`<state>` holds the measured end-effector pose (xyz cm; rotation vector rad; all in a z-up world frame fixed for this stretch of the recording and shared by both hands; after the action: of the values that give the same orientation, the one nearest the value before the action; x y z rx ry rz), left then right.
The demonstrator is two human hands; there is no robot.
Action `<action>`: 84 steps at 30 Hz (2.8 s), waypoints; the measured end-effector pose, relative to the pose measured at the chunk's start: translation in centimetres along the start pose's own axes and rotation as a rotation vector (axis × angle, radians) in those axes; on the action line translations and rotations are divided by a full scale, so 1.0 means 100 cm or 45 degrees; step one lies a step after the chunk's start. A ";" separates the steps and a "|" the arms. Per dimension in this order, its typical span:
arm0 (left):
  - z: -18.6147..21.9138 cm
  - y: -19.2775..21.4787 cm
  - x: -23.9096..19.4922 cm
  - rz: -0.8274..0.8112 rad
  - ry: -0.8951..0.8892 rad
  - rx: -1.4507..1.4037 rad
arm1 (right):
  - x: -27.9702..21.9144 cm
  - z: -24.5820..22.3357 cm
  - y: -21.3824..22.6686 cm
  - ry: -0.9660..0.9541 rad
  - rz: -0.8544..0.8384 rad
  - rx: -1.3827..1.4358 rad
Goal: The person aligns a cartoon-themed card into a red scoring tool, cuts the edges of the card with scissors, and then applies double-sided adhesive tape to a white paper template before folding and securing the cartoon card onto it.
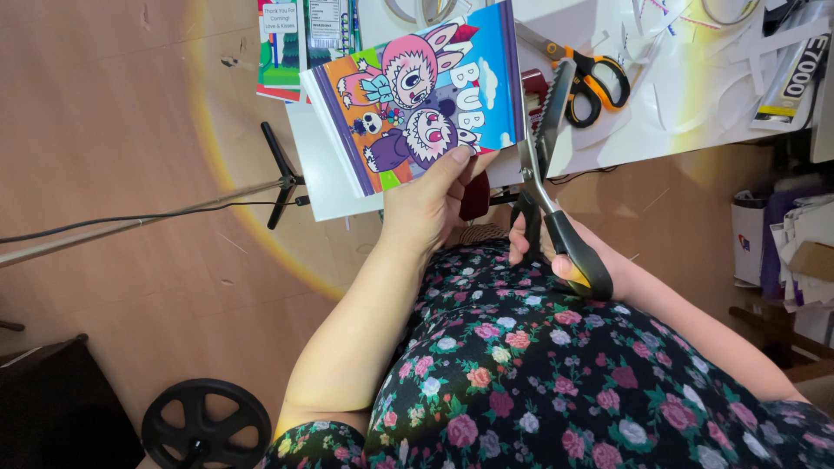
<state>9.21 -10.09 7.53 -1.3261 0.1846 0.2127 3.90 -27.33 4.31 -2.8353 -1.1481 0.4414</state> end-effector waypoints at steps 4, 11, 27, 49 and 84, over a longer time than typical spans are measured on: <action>0.004 -0.009 -0.005 0.091 -0.023 0.005 | 0.003 0.006 0.005 -0.009 0.013 0.037; 0.009 -0.017 -0.007 0.107 -0.045 -0.019 | 0.002 0.002 0.003 -0.013 -0.037 -0.235; 0.002 -0.016 -0.008 0.110 0.019 0.113 | 0.000 0.005 0.004 -0.039 0.009 -0.370; 0.003 -0.012 -0.005 0.218 -0.001 0.093 | -0.011 0.041 0.012 -0.121 0.238 -0.082; 0.000 -0.007 0.005 -0.072 0.077 -0.112 | -0.005 -0.006 -0.016 0.088 -0.125 0.083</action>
<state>9.91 -10.21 8.02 -1.4241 0.1901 0.1344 2.63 -26.46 5.21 -2.7026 -1.2296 0.3648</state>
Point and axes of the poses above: each hand's wrist, its own x-axis towards the middle knuckle, its own y-axis out of the back of the hand, z = x × y, the point moved 10 cm from there along x, towards the middle knuckle, and after that the axes turned 9 degrees about -x, right-handed, at the moved point
